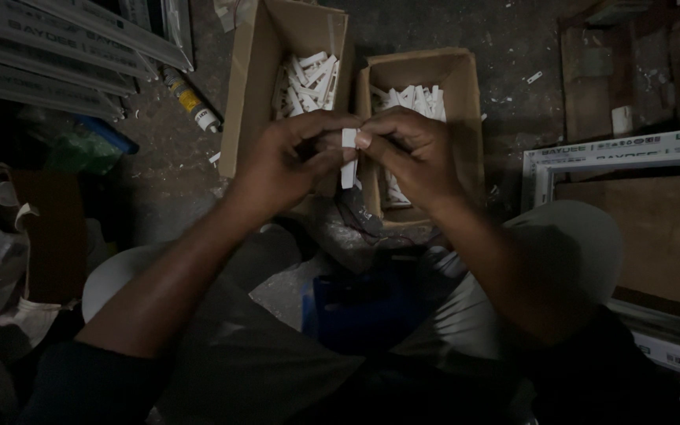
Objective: The person picks small white plastic clips from one cardboard box, inspects them by hand, and places them into a second cardboard box. The person repeats this process continuously, handling the clips one at a time.
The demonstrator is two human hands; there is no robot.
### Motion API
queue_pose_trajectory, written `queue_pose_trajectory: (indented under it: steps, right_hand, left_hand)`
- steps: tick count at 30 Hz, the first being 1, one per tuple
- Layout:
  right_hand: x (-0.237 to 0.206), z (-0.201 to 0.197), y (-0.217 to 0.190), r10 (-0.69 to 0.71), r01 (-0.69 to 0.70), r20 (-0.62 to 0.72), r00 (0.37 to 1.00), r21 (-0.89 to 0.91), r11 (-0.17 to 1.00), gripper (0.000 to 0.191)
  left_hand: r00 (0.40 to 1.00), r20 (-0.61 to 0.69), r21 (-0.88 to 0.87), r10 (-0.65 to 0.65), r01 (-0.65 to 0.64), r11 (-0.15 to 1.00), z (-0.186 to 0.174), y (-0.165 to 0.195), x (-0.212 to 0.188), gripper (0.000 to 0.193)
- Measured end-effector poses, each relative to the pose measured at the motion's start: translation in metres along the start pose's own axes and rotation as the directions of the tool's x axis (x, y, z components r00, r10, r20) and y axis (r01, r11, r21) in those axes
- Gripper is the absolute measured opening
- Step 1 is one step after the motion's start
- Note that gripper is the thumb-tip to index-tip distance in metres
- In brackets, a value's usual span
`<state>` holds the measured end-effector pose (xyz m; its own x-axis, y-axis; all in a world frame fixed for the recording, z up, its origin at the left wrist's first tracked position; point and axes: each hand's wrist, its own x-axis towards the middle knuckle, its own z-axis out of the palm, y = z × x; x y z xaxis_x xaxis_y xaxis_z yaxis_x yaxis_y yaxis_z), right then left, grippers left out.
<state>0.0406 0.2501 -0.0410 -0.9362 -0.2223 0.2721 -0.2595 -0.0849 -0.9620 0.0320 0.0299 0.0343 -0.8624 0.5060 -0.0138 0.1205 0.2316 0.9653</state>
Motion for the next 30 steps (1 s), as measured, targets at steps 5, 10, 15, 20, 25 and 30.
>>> queue_pose_trajectory:
  steps: [5, 10, 15, 20, 25, 30]
  right_hand:
    - [-0.001, 0.003, 0.000, 0.019, -0.018, -0.014, 1.000, 0.027, 0.999, 0.003]
    - [0.001, 0.007, 0.002, -0.025, 0.026, -0.017, 1.000, 0.054, 0.998, 0.005]
    - [0.000, 0.005, 0.004, -0.006, -0.003, 0.070, 0.998, 0.129, 0.992, 0.008]
    - [0.000, 0.006, 0.008, -0.010, 0.004, 0.078, 0.997, 0.071, 0.997, 0.009]
    - [-0.001, 0.003, 0.009, 0.028, -0.037, 0.106, 0.994, 0.083, 0.996, 0.007]
    - [0.001, 0.002, 0.008, 0.101, -0.120, 0.168, 0.981, 0.111, 0.987, 0.010]
  left_hand:
    - [0.999, -0.039, 0.015, 0.025, -0.025, 1.000, 0.001, -0.003, -0.001, 0.035]
    - [0.998, -0.043, -0.056, -0.037, 0.035, 0.998, 0.003, -0.009, 0.002, 0.035]
    - [0.999, -0.041, -0.052, 0.010, -0.012, 0.999, 0.001, -0.012, 0.002, 0.034]
    - [0.998, -0.031, -0.086, -0.050, 0.047, 0.995, 0.001, -0.008, 0.002, 0.035]
    - [0.999, 0.023, 0.061, -0.030, 0.029, 0.998, -0.006, 0.000, 0.000, 0.035]
    - [1.000, 0.011, 0.231, 0.026, -0.028, 0.973, -0.011, 0.003, 0.000, 0.029]
